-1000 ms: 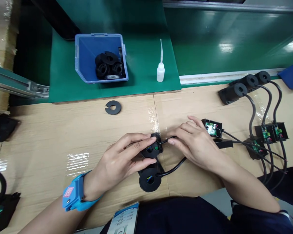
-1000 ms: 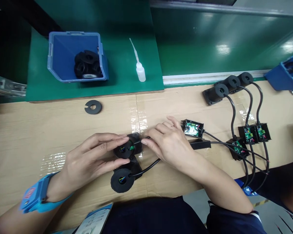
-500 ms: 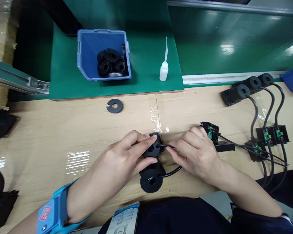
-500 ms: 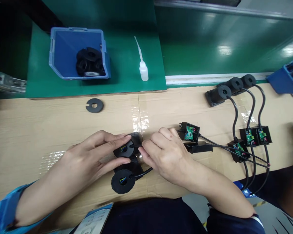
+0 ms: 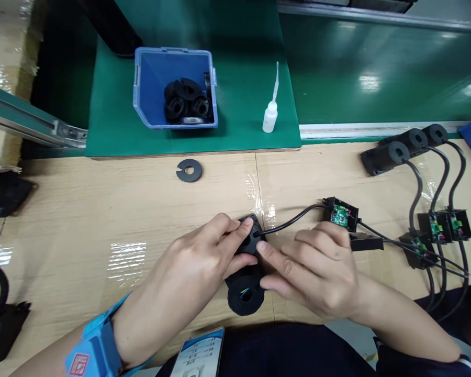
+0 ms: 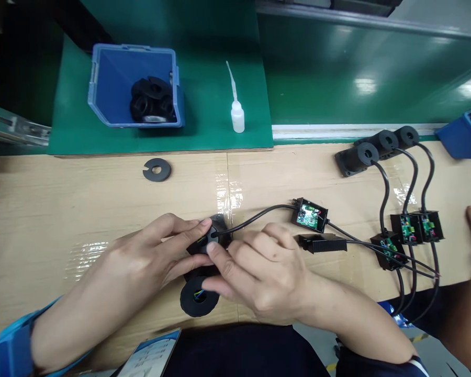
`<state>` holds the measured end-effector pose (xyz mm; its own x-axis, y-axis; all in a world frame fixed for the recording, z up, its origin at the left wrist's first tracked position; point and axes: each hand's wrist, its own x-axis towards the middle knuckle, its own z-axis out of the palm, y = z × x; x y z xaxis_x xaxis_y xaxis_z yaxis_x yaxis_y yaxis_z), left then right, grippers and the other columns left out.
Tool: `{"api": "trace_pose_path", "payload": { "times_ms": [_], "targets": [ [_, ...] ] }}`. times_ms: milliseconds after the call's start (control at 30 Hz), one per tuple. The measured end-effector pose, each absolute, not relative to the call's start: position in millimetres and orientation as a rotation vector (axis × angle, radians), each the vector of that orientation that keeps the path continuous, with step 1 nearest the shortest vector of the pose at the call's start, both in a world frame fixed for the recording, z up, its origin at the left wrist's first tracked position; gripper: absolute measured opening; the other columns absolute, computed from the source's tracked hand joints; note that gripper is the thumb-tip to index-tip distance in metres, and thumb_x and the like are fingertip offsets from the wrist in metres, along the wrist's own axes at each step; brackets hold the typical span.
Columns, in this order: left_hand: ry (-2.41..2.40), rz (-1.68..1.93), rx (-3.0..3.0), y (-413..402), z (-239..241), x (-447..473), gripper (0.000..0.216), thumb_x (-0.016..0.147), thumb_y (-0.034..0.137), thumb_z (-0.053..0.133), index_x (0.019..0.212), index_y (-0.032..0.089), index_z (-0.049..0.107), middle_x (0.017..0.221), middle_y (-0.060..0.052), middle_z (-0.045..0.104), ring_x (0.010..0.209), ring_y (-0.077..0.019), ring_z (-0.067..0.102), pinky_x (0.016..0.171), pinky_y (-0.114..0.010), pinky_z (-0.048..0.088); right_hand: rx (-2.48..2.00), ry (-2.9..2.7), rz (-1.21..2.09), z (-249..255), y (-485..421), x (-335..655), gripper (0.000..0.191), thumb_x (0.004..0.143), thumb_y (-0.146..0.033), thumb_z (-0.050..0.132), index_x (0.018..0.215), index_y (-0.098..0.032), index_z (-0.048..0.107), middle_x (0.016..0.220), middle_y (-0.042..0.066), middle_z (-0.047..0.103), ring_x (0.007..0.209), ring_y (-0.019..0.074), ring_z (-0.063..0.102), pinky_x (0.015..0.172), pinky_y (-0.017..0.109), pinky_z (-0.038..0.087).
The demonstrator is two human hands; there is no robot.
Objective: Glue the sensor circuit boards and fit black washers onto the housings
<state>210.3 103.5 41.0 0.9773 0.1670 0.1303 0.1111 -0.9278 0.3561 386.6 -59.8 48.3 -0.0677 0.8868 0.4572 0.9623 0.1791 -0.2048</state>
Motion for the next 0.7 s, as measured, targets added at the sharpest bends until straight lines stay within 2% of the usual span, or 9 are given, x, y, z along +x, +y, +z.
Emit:
{"api": "trace_pose_path", "payload": {
  "times_ms": [100,167,233,300,367,433,700],
  "targets": [
    [0.177,0.267,2.794,103,41,209,0.046,0.107,0.041,0.040,0.140,0.014,0.057,0.105,-0.011,0.068,0.083,-0.0244,0.075,0.064,-0.039,0.068,-1.781,-2.058,-0.086,46,-58,382,0.033,0.102,-0.038,0.061,0.120,-0.011,0.069,0.073,-0.002,0.070,0.071,0.0174,0.061,0.073,0.039,0.039],
    [0.162,0.296,2.746,106,38,207,0.049,0.105,0.047,0.044,0.141,0.016,0.057,0.110,-0.012,0.069,0.088,-0.0263,0.076,0.067,-0.040,0.069,-1.855,-2.065,-0.013,43,-56,381,0.027,0.104,-0.032,0.057,0.117,-0.012,0.071,0.068,-0.003,0.068,0.068,0.0175,0.062,0.072,0.040,0.037],
    [0.147,0.338,2.638,112,34,208,0.053,0.101,0.054,0.051,0.141,0.019,0.059,0.119,-0.013,0.069,0.097,-0.0271,0.076,0.075,-0.040,0.070,-1.875,-2.057,0.035,41,-55,381,0.027,0.105,-0.029,0.054,0.117,-0.013,0.071,0.066,-0.002,0.068,0.066,0.0175,0.064,0.070,0.040,0.036],
    [0.199,0.365,2.464,117,28,212,0.043,0.102,0.048,0.054,0.134,0.022,0.065,0.123,-0.011,0.069,0.108,-0.0249,0.074,0.088,-0.038,0.068,-1.863,-2.050,0.029,40,-54,382,0.027,0.106,-0.028,0.053,0.117,-0.012,0.071,0.066,-0.002,0.070,0.063,0.0172,0.064,0.069,0.039,0.036],
    [0.279,0.341,2.253,120,23,221,0.029,0.106,0.035,0.052,0.125,0.024,0.070,0.120,-0.008,0.072,0.112,-0.0209,0.072,0.095,-0.035,0.064,-1.853,-2.058,0.014,39,-54,382,0.026,0.105,-0.028,0.053,0.117,-0.013,0.071,0.067,-0.002,0.071,0.063,0.0172,0.065,0.069,0.039,0.038],
    [0.318,0.297,2.089,119,17,230,0.027,0.106,0.028,0.049,0.121,0.023,0.071,0.116,-0.006,0.075,0.109,-0.0184,0.073,0.096,-0.033,0.063,-1.860,-2.058,0.007,39,-54,383,0.024,0.105,-0.029,0.055,0.115,-0.015,0.072,0.071,0.000,0.074,0.066,0.0174,0.067,0.070,0.038,0.040],
    [0.285,0.301,1.937,111,-3,237,0.025,0.107,0.031,0.048,0.128,0.022,0.058,0.118,-0.006,0.072,0.108,-0.0167,0.072,0.095,-0.031,0.059,-1.909,-2.099,0.104,40,-55,386,0.028,0.107,-0.032,0.051,0.117,-0.018,0.073,0.085,0.005,0.077,0.078,0.0194,0.071,0.075,0.033,0.046]
  ]
}}
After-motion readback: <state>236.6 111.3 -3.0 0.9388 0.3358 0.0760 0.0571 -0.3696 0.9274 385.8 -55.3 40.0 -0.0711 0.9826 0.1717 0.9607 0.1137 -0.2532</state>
